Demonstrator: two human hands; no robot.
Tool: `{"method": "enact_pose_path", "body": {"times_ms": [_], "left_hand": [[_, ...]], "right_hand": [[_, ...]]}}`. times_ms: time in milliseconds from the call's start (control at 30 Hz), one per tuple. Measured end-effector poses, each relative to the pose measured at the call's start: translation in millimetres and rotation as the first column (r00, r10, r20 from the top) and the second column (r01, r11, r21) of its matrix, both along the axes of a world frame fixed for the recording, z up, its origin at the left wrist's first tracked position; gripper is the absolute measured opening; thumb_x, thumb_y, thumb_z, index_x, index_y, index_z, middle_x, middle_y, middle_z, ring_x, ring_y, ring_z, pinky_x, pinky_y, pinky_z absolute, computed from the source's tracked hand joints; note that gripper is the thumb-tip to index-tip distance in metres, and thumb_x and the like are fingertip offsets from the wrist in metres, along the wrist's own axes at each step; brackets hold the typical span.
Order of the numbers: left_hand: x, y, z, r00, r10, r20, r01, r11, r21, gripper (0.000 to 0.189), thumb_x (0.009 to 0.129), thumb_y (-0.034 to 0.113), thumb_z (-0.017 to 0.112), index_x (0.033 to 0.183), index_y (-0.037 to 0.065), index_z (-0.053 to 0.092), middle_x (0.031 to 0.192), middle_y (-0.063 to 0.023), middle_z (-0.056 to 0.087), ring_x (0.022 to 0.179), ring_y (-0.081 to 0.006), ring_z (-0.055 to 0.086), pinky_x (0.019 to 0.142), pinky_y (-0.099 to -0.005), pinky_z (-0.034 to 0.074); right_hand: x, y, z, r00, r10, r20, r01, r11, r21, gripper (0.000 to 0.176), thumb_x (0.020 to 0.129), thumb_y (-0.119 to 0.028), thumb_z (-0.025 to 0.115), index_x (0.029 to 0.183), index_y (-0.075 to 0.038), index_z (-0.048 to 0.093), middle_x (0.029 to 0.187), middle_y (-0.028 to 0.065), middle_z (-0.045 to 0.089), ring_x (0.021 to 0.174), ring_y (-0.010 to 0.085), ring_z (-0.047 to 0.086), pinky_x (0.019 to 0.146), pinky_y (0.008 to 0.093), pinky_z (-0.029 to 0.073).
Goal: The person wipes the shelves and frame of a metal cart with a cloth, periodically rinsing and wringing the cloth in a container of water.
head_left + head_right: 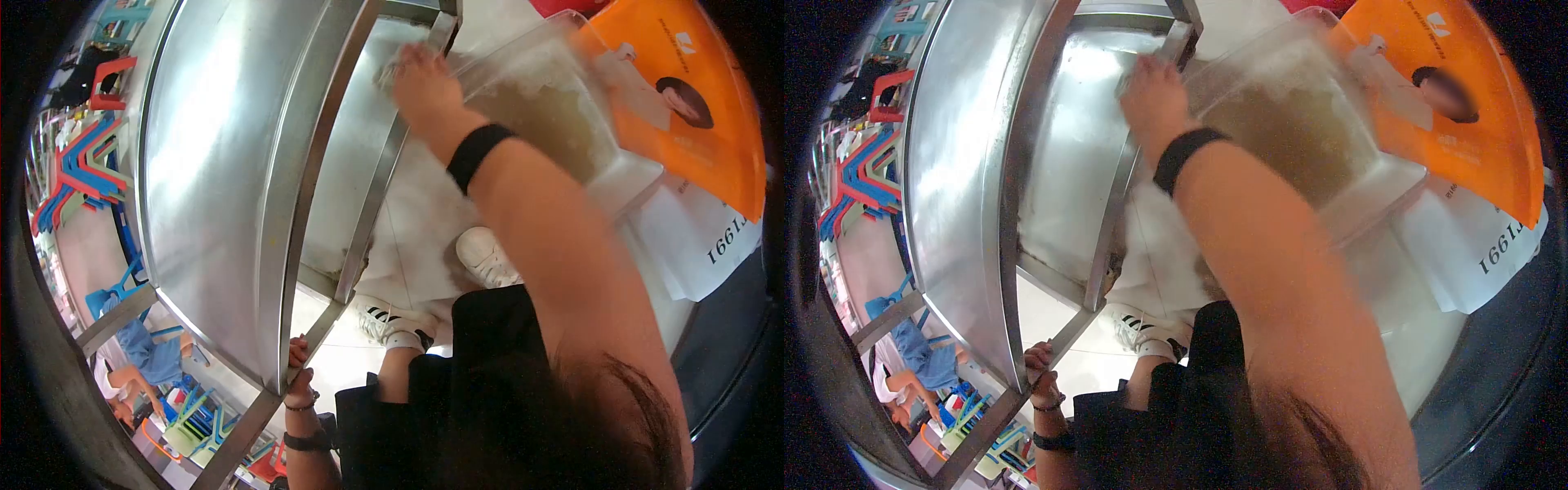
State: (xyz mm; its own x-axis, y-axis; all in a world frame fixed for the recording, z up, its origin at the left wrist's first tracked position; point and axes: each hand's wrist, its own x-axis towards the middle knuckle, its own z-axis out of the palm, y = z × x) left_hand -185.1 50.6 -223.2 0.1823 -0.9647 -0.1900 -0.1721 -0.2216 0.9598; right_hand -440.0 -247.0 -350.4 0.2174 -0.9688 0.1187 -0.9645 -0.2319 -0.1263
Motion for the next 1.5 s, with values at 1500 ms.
{"method": "enact_pose_path", "body": {"times_ms": [1500], "left_hand": [[15, 19, -13, 0.995, -0.095, 0.009, 0.096, 0.988, -0.124, 0.025, 0.056, 0.011, 0.054, 0.071, 0.010, 0.034, 0.075, -0.0047, 0.037, 0.086, -0.0228, 0.040, 0.087, -0.0430, 0.026]], "right_hand": [[-5, 33, -9, 0.986, 0.131, 0.104, -0.089, 0.937, -0.337, 0.016, 0.063, -0.014, 0.046, 0.071, -0.005, 0.057, 0.081, 0.0077, 0.055, 0.086, 0.0208, 0.048, 0.072, 0.0294, 0.040]]}}
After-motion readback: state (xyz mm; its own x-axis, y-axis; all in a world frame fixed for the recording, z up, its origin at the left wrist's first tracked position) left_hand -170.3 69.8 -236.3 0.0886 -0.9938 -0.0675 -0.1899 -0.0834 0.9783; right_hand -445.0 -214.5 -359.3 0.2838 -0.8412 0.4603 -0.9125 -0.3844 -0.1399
